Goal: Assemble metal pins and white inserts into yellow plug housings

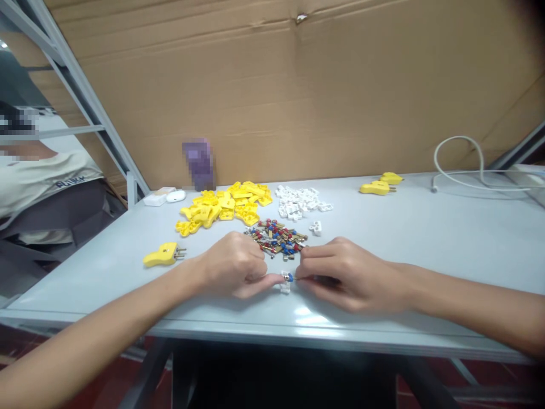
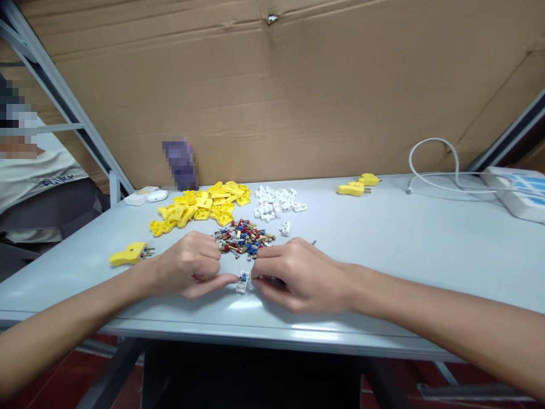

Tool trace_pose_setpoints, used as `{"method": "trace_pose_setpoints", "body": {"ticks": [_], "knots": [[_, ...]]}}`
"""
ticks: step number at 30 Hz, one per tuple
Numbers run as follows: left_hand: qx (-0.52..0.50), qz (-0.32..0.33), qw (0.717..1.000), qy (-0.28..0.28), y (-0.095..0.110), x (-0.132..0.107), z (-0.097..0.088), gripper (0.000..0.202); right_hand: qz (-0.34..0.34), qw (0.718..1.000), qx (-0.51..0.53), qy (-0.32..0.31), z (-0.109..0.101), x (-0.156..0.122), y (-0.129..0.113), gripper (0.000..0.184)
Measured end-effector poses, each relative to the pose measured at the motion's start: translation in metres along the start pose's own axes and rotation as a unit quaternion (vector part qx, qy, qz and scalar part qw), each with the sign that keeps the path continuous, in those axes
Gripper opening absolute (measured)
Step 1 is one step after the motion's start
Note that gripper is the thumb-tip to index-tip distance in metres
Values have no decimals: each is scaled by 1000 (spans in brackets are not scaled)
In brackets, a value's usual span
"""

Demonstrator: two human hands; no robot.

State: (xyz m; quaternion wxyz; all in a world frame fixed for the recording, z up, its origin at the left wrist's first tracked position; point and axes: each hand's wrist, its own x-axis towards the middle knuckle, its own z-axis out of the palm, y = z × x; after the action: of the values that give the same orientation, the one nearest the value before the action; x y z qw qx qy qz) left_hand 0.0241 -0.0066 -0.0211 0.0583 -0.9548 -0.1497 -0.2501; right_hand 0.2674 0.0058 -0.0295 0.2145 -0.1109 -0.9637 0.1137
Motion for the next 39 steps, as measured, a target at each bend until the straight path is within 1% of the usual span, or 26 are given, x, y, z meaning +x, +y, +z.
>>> {"method": "trace_pose_setpoints", "body": {"ticks": [5, 11, 16, 19, 26, 30, 34, 39], "knots": [[-22, 1, 1000, -7, 0, 4, -5, 48, -15, 1000, 9, -19, -2, -1, -1, 22], [-33, -9, 999, -27, -2, 4, -6, 21, 13, 998, 5, -54, -2, 1, -4, 29], [-35, -12, 999, -11, 0, 4, -4, 10, 25, 998, 14, -57, -1, 1, -4, 28], [-32, -4, 999, -4, 2, 5, -5, 10, 19, 999, 23, -42, -1, 1, -4, 26], [-43, 26, 998, -31, 3, 5, -7, 19, 2, 999, 3, -36, 1, 2, -3, 32], [-42, 23, 998, -32, 3, 5, -6, 18, -12, 999, -22, -35, 3, 0, -3, 33], [-36, 19, 998, -45, 3, 6, -7, 17, -23, 998, -50, -30, 4, -1, -2, 32], [-31, 18, 998, -47, 3, 6, -7, 19, -18, 998, -45, -34, 2, 0, -2, 29]]}}
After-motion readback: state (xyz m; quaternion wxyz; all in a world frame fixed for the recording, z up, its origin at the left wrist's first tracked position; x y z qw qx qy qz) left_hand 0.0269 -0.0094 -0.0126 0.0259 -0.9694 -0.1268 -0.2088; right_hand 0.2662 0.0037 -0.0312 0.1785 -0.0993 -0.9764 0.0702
